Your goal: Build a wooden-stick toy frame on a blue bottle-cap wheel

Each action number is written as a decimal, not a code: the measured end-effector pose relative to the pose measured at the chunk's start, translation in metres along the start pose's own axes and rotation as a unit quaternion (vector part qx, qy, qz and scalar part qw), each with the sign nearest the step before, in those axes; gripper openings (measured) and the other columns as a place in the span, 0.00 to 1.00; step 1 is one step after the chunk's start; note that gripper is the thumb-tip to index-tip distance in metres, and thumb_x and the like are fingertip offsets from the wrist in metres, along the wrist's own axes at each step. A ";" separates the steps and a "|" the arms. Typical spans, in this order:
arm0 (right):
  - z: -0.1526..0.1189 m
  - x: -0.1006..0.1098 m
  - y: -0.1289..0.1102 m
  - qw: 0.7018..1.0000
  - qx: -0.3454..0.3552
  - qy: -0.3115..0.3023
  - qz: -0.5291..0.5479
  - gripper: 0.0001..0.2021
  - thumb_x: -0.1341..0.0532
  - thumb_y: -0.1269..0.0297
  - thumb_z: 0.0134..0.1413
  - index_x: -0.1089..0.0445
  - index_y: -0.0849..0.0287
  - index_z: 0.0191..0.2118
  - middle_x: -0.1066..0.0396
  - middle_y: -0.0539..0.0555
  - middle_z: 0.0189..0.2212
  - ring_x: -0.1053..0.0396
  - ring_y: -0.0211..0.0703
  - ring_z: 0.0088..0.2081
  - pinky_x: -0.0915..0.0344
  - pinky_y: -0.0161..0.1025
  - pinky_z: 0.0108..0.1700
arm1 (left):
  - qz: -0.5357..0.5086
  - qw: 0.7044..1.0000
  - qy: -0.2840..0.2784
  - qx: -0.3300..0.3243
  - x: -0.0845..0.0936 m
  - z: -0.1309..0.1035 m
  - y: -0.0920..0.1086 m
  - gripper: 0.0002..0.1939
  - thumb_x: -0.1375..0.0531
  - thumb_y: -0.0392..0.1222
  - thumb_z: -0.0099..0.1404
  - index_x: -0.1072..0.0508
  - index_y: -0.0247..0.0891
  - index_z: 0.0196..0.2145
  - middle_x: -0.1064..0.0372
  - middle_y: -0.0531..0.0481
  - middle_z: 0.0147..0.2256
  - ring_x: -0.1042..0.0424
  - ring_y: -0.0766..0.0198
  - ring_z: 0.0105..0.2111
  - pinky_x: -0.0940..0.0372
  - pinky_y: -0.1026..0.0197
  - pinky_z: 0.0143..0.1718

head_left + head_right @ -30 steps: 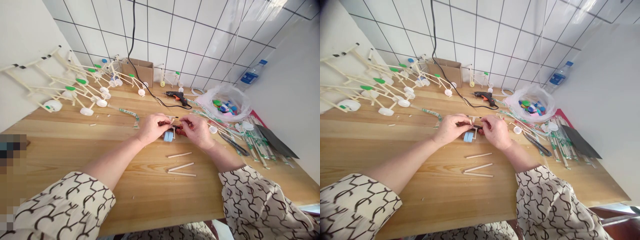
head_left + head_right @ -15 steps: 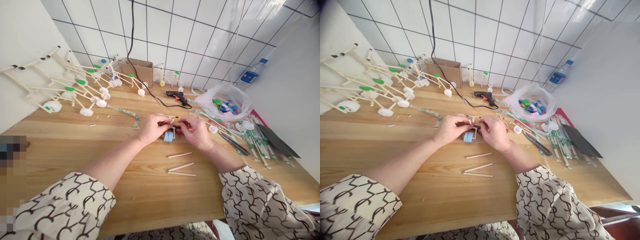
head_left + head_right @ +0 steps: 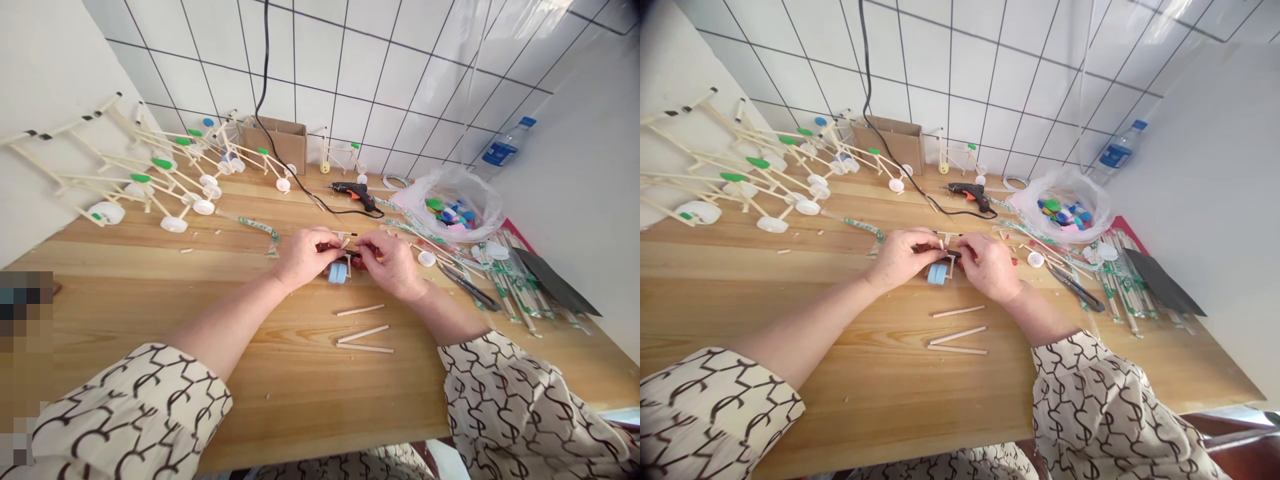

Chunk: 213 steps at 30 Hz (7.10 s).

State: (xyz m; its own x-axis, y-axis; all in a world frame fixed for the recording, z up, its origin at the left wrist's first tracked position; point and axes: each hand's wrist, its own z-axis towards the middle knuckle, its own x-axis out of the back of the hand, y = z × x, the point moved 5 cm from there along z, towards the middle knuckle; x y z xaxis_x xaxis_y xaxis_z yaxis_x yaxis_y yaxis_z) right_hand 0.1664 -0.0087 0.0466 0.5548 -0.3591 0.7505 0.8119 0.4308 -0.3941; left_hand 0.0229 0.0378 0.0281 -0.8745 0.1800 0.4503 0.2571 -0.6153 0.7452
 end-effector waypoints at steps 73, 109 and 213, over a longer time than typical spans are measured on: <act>-0.001 -0.006 0.002 1.000 -0.003 -0.023 0.005 0.09 0.46 0.74 0.51 0.28 0.59 0.31 0.25 0.54 0.28 0.30 0.42 0.30 0.35 0.37 0.35 | -0.002 1.000 -0.006 0.001 -0.001 0.000 -0.001 0.03 0.36 0.37 0.54 0.24 0.35 0.24 0.29 0.51 0.25 0.33 0.67 0.25 0.38 0.65 0.27; -0.003 -0.009 0.005 0.995 0.042 -0.080 -0.044 0.08 0.42 0.72 0.43 0.30 0.60 0.32 0.31 0.57 0.34 0.34 0.48 0.38 0.37 0.45 0.42 | -0.010 1.000 -0.014 0.005 -0.001 -0.001 -0.001 0.02 0.37 0.36 0.54 0.24 0.36 0.25 0.28 0.50 0.27 0.33 0.67 0.25 0.37 0.65 0.28; 0.004 0.011 -0.042 0.996 0.066 0.026 0.055 0.08 0.44 0.69 0.59 0.28 0.56 0.36 0.25 0.53 0.33 0.29 0.43 0.36 0.32 0.43 0.41 | -0.012 0.999 -0.022 0.032 0.005 -0.001 0.002 0.04 0.39 0.37 0.53 0.23 0.36 0.27 0.30 0.53 0.23 0.36 0.69 0.23 0.41 0.66 0.25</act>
State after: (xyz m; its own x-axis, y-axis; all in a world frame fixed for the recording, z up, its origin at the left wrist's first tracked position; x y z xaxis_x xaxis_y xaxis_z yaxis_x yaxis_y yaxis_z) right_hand 0.1374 -0.0276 0.0730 0.6508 -0.3445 0.6766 0.7162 0.5743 -0.3965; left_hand 0.0190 0.0370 0.0312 -0.8625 0.2280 0.4518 0.2633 -0.5602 0.7854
